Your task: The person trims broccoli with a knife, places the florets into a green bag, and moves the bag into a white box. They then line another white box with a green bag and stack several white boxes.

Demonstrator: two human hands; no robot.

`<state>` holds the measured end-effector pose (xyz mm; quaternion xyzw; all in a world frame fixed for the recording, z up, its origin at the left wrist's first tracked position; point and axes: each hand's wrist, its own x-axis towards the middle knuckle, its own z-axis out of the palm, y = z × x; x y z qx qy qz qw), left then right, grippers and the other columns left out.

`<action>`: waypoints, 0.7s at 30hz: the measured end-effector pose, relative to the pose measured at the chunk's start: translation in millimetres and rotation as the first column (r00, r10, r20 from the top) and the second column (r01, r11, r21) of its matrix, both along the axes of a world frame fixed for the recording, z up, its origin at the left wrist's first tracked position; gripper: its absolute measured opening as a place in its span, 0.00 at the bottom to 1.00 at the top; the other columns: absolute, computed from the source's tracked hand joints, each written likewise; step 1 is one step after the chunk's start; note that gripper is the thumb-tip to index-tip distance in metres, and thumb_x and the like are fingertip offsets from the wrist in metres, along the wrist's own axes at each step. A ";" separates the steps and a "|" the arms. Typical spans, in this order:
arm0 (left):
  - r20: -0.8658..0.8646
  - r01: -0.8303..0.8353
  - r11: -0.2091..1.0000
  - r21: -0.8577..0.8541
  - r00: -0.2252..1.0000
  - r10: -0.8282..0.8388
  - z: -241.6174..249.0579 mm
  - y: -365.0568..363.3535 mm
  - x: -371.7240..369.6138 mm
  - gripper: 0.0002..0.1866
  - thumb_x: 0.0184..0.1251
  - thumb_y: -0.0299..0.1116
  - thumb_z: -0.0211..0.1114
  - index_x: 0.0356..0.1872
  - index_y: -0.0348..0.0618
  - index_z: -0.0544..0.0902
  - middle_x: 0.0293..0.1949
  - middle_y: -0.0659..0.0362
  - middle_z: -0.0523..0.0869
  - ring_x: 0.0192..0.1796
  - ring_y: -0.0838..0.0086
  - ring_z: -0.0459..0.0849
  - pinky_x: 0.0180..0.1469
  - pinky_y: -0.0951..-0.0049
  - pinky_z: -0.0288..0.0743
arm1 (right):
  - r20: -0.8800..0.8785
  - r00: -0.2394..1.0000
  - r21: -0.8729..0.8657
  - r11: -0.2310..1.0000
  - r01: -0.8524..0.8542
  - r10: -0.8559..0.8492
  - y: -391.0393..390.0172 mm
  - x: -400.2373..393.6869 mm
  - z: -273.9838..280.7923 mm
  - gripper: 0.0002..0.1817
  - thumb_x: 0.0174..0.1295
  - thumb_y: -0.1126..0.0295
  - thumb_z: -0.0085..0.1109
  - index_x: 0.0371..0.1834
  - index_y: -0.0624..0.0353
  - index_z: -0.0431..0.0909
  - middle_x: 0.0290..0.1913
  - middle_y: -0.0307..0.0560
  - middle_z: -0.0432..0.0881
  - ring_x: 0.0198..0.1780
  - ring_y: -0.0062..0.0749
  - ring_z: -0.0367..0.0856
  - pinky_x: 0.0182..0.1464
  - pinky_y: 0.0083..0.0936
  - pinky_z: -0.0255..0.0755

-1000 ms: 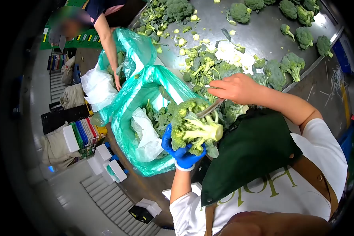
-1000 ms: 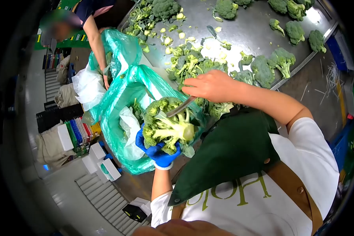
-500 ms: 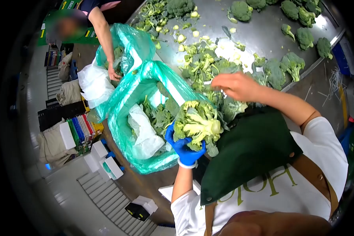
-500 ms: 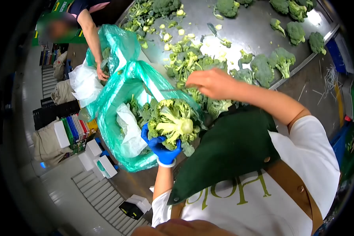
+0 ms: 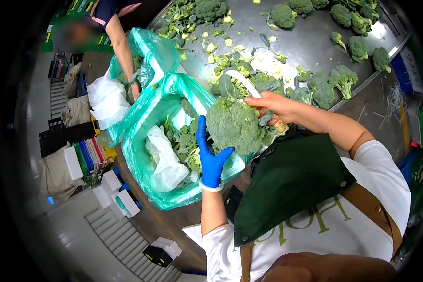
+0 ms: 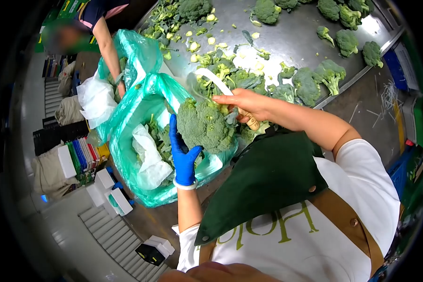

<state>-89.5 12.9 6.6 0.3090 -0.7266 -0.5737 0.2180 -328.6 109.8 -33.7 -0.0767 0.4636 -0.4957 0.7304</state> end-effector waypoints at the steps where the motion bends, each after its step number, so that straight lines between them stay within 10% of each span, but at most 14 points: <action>1: -0.035 -0.012 1.000 0.029 0.999 0.013 -6.5 -3.4 -0.4 0.63 0.40 0.46 0.82 0.78 0.47 0.51 0.73 0.55 0.60 0.71 0.62 0.66 0.71 0.59 0.62 | 0.035 0.999 0.025 0.999 0.035 -0.036 1.0 3.9 0.8 0.19 0.64 0.48 0.65 0.35 0.50 0.71 0.23 0.31 0.65 0.15 0.15 0.62 0.13 0.17 0.50; 6: -0.175 0.033 0.984 0.175 0.985 -0.002 -13.8 -1.5 -2.5 0.67 0.35 0.50 0.85 0.78 0.46 0.50 0.74 0.56 0.59 0.73 0.61 0.63 0.73 0.59 0.60 | 0.268 0.962 0.030 0.999 0.034 -0.040 8.5 16.8 2.6 0.21 0.63 0.47 0.65 0.28 0.51 0.70 0.18 0.32 0.64 0.11 0.16 0.59 0.12 0.17 0.49; 12: -0.264 -0.051 0.801 0.597 0.930 0.256 -11.7 16.0 16.4 0.57 0.44 0.54 0.76 0.76 0.46 0.56 0.72 0.54 0.65 0.71 0.56 0.67 0.72 0.52 0.62 | -0.150 0.960 -0.160 0.952 -0.262 0.238 16.5 -1.1 4.4 0.19 0.71 0.53 0.56 0.37 0.60 0.75 0.25 0.46 0.79 0.16 0.22 0.72 0.17 0.23 0.63; 14: -0.267 -0.056 0.669 0.741 0.890 0.370 -48.4 6.0 54.1 0.49 0.53 0.60 0.68 0.75 0.51 0.60 0.72 0.53 0.66 0.70 0.53 0.68 0.71 0.49 0.64 | -0.721 0.541 -0.617 0.756 -0.219 -0.433 16.8 -0.6 -17.4 0.17 0.67 0.56 0.61 0.42 0.60 0.79 0.32 0.47 0.83 0.28 0.32 0.84 0.23 0.27 0.70; 15: -0.416 0.103 0.669 0.736 0.848 0.328 -62.8 -0.3 66.1 0.45 0.58 0.63 0.61 0.74 0.49 0.63 0.72 0.52 0.67 0.70 0.53 0.68 0.71 0.48 0.63 | -0.836 0.208 -0.548 0.749 -0.374 -0.508 23.5 -10.1 -3.8 0.10 0.63 0.67 0.60 0.46 0.54 0.80 0.38 0.43 0.83 0.37 0.35 0.86 0.27 0.29 0.74; 21: -0.324 -0.008 0.498 0.867 0.749 0.577 -53.5 6.7 61.7 0.37 0.60 0.52 0.57 0.70 0.46 0.68 0.65 0.53 0.76 0.61 0.54 0.78 0.61 0.50 0.75 | -0.865 -0.249 -0.172 0.724 -0.668 -0.435 30.8 -19.2 6.0 0.19 0.56 0.70 0.60 0.53 0.48 0.75 0.41 0.40 0.78 0.31 0.34 0.84 0.24 0.31 0.75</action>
